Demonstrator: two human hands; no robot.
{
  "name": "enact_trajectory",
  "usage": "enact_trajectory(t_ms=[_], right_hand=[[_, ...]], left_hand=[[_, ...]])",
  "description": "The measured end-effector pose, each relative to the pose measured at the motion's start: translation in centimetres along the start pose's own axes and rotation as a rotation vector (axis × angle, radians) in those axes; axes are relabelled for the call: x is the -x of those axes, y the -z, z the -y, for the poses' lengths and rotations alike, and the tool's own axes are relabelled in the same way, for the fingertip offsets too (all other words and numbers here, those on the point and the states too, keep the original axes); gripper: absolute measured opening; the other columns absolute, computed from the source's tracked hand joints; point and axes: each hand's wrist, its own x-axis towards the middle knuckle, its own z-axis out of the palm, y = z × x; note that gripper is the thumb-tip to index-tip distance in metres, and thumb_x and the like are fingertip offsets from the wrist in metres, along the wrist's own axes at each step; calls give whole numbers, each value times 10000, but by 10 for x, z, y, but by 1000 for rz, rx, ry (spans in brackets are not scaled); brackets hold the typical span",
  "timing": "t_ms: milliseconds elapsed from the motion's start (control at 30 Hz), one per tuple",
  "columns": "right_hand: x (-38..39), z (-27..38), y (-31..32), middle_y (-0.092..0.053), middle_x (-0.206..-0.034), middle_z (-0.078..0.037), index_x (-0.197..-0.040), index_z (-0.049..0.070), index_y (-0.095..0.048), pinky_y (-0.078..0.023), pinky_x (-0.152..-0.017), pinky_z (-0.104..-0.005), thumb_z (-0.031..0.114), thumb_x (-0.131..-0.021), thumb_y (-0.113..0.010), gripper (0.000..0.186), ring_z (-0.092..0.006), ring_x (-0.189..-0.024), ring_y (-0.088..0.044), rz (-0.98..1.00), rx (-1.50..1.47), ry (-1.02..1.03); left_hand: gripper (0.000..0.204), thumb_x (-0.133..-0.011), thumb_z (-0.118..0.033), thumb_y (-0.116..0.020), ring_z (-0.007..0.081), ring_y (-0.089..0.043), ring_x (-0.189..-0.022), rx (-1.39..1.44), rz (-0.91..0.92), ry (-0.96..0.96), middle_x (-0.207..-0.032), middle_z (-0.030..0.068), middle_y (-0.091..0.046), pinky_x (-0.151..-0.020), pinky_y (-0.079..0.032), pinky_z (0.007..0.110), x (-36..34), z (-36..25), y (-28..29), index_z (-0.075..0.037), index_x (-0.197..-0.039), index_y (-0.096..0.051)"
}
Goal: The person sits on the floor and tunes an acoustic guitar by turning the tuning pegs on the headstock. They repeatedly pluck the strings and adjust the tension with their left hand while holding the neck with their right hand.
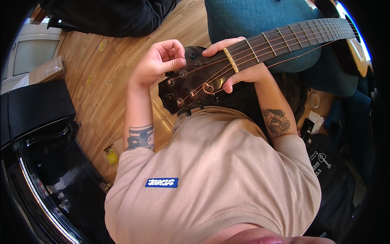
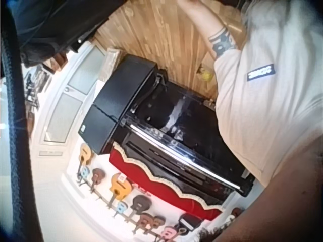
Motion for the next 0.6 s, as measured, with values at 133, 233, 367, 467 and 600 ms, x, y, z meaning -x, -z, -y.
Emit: enact_trajectory(t_ms=[133, 233, 367, 467, 600], right_hand=[[-1, -1, 1, -672, -1093, -113, -1178, -4, -612, -567, -841, -296, 227, -534, -933, 756, -189, -983, -668, 10, 25, 37], [-1, 0, 1, -673, -1091, -116, -1178, -5, -611, -568, -842, -296, 225, -535, -933, 754, -191, -982, -669, -2, 47, 31], [0, 3, -1, -673, -1092, -117, -1178, -9, -610, -565, -851, -296, 221, -532, -934, 758, -193, -988, -668, -14, -17, 0], [-1, 1, -1, -673, -1091, -117, -1178, -9, -610, -564, -854, -296, 220, -531, -934, 759, -194, -989, -668, -5, -14, 21], [-1, 0, 2, -672, -1094, -114, -1178, -4, -613, -562, -859, -297, 227, -533, -932, 755, -197, -993, -666, 18, 35, 42]], left_hand=[[184, -861, -125, -708, 33, -582, -830, -55, 17, 42, -871, -19, -614, -739, -458, 183, -4, -8, -11, -53, -917, -549], [149, -875, -117, -684, 36, -583, -830, -32, -31, 62, -878, -9, -621, -730, -455, 180, -3, -9, -16, -43, -912, -560], [99, -875, -100, -680, 21, -550, -701, -47, -11, -59, -805, -31, -623, -634, -432, 177, 5, -8, -10, -33, -898, -610], [101, -873, -113, -683, 26, -565, -712, -10, -16, 2, -814, -26, -638, -640, -442, 185, 7, -8, -9, -24, -882, -636], [193, -867, -89, -677, 23, -504, -666, -93, 9, 69, -744, -42, -592, -615, -403, 185, -3, -3, -3, -53, -720, -557]])
